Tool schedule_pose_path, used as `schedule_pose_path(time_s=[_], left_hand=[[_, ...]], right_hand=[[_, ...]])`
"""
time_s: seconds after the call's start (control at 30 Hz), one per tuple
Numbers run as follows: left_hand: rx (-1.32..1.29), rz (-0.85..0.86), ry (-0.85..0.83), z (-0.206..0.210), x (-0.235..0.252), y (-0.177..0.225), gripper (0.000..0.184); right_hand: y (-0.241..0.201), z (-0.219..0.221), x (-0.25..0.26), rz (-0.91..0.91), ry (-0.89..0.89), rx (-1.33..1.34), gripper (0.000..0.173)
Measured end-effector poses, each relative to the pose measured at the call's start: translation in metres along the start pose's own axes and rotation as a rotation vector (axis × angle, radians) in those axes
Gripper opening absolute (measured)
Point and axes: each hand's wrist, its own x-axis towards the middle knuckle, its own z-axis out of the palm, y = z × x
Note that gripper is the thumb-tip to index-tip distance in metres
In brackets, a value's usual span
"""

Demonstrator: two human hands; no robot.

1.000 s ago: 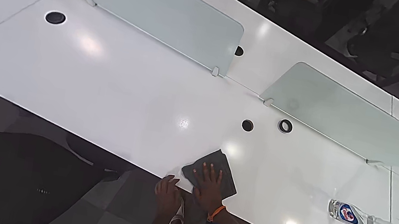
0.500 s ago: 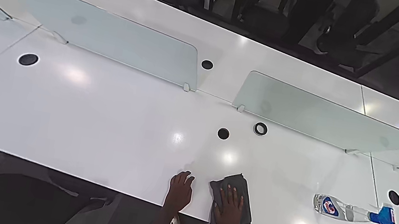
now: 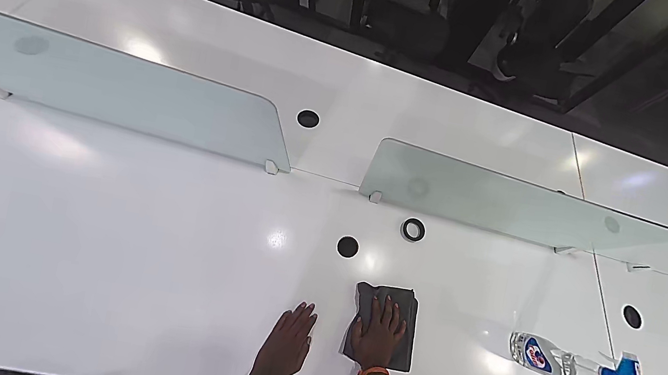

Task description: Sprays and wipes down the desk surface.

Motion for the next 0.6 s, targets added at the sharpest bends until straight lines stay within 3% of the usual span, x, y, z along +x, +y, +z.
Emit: schedule_pose_path(time_s=[0.43, 0.53, 0.6], left_hand=[[0.023, -0.023, 0.062, 0.003, -0.001, 0.0, 0.052], [0.018, -0.027, 0.071, 0.004, -0.001, 0.001, 0.052], [0.005, -0.037, 0.09, 0.003, -0.001, 0.003, 0.051]], right_hand=[[-0.002, -0.011, 0.017, -0.025, -0.078, 0.099, 0.071], [0.012, -0.054, 0.052, -0.019, -0.154, 0.271, 0.067], [0.028, -0.066, 0.099, -0.03, -0.02, 0.355, 0.065]])
